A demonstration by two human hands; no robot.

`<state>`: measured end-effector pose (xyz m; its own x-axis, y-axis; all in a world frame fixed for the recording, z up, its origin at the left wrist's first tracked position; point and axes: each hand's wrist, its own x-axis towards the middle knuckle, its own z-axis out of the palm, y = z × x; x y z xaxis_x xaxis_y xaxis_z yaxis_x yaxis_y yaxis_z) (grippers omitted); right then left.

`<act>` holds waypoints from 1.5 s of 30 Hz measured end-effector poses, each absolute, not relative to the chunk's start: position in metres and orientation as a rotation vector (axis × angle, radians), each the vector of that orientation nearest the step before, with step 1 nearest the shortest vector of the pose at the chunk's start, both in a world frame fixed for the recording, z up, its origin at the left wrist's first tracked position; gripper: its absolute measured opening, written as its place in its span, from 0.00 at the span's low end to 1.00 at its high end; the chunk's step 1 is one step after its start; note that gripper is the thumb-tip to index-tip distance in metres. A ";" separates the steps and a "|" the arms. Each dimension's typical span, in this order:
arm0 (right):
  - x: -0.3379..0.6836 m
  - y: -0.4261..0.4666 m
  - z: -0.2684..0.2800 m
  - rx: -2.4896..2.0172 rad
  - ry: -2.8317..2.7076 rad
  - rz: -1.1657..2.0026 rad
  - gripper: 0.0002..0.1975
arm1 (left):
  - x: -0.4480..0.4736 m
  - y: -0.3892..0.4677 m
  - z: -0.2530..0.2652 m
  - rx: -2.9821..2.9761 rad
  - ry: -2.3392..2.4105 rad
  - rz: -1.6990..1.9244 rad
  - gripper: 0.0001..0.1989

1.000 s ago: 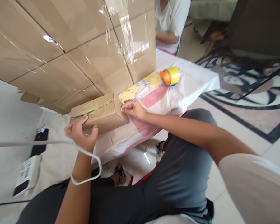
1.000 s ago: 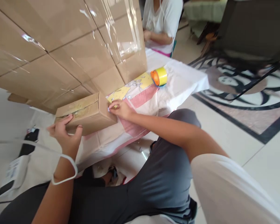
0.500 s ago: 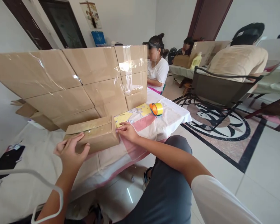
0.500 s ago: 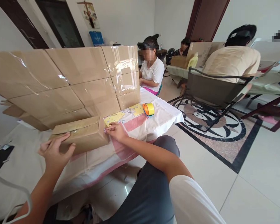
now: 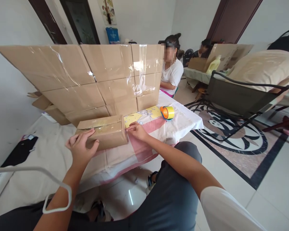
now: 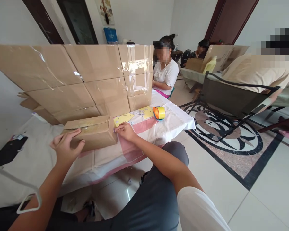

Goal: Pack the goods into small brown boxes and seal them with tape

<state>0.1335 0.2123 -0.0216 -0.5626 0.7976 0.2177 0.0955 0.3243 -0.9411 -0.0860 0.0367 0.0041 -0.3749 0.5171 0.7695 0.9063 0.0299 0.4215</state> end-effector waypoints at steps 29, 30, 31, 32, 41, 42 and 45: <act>0.139 0.145 0.014 -0.496 -2.169 0.820 0.62 | -0.107 0.025 -0.004 -1.679 -1.779 -1.251 0.24; 0.145 0.156 0.020 -0.497 -2.119 0.770 0.61 | -0.102 0.026 -0.007 -1.654 -1.790 -1.247 0.27; 0.156 0.170 0.027 -0.522 -2.063 0.718 0.60 | -0.098 0.027 -0.011 -1.646 -1.807 -1.252 0.30; 0.171 0.186 0.035 -0.565 -2.000 0.660 0.59 | -0.094 0.029 -0.015 -1.661 -1.829 -1.254 0.31; 0.380 0.297 0.049 -1.184 -1.478 -0.020 0.57 | -0.077 0.046 -0.050 -1.991 -2.000 -1.025 0.27; 0.394 0.303 0.042 -1.225 -1.418 -0.012 0.56 | -0.076 0.047 -0.054 -2.029 -2.020 -0.981 0.28; 0.420 0.321 0.026 -1.279 -1.285 0.013 0.58 | -0.071 0.049 -0.064 -2.126 -2.085 -0.829 0.29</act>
<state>0.4199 0.3212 0.0255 0.3769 0.6272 0.6816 0.6128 0.3829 -0.6913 -0.0707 0.0488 -0.0637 -0.0534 0.9138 0.4026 0.9408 -0.0891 0.3270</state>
